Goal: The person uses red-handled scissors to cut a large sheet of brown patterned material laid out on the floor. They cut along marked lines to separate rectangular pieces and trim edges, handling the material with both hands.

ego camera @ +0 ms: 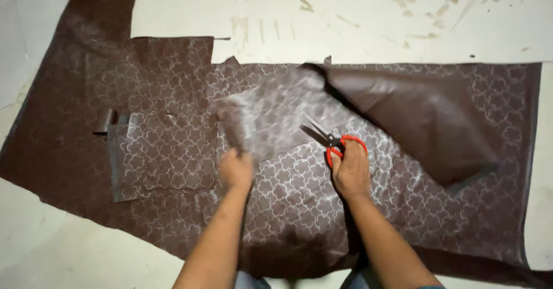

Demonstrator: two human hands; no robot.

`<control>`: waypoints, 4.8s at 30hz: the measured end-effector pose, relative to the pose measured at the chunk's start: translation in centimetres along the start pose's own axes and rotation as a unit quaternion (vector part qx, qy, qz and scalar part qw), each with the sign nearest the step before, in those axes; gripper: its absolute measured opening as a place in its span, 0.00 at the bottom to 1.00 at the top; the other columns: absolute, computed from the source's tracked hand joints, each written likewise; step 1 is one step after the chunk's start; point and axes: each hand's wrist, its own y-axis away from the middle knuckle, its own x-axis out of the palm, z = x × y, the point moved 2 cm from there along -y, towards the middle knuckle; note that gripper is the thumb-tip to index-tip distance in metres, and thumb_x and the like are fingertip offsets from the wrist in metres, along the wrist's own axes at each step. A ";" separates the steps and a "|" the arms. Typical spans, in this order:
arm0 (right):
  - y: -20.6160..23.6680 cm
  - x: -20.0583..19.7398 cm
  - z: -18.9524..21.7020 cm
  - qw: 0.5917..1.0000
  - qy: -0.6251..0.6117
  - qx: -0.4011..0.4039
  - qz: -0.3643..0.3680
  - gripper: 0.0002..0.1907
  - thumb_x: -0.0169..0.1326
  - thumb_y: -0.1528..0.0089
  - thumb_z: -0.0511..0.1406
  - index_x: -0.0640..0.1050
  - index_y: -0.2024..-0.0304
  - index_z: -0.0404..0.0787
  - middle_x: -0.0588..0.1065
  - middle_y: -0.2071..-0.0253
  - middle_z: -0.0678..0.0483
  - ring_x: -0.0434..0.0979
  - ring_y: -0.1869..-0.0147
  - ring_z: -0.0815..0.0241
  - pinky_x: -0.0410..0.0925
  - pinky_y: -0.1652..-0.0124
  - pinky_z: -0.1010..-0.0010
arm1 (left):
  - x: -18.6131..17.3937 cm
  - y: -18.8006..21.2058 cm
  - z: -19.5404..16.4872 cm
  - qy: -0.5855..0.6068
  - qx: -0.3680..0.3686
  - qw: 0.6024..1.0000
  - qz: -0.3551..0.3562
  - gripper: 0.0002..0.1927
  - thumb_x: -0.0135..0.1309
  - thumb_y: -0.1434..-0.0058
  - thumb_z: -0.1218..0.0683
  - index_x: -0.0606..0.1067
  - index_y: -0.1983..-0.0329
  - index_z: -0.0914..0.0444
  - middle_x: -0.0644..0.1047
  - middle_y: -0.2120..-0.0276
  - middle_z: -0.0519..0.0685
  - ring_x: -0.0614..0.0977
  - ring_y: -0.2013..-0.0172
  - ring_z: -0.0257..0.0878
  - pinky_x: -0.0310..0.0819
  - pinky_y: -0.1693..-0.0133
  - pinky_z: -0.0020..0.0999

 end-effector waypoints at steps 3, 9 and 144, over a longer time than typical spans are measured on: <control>-0.2 -0.1 0.4 1.000 0.004 -0.006 0.002 0.23 0.60 0.40 0.33 0.71 0.45 0.35 0.73 0.49 0.38 0.71 0.42 0.36 0.64 0.43 0.50 | -1.7 1.6 2.1 0.041 0.068 0.989 -0.121 0.28 0.54 0.36 0.45 0.71 0.42 0.70 0.73 0.44 0.65 0.75 0.44 0.61 0.69 0.43 0.52; -0.2 0.3 0.1 1.000 0.018 -0.019 -0.006 0.24 0.60 0.41 0.32 0.70 0.43 0.34 0.73 0.49 0.38 0.71 0.42 0.36 0.65 0.43 0.51 | -0.7 3.7 1.4 0.005 0.067 0.989 -0.133 0.36 0.53 0.36 0.45 0.60 0.30 0.67 0.68 0.40 0.63 0.70 0.40 0.60 0.66 0.41 0.53; 10.6 4.7 3.3 0.718 -0.444 0.474 0.250 0.17 0.54 0.36 0.48 0.72 0.59 0.43 0.73 0.73 0.57 0.73 0.76 0.66 0.70 0.75 0.73 | 1.0 6.3 -4.8 -0.118 0.340 0.931 0.065 0.26 0.46 0.31 0.46 0.65 0.30 0.41 0.51 0.25 0.52 0.50 0.25 0.47 0.32 0.29 0.57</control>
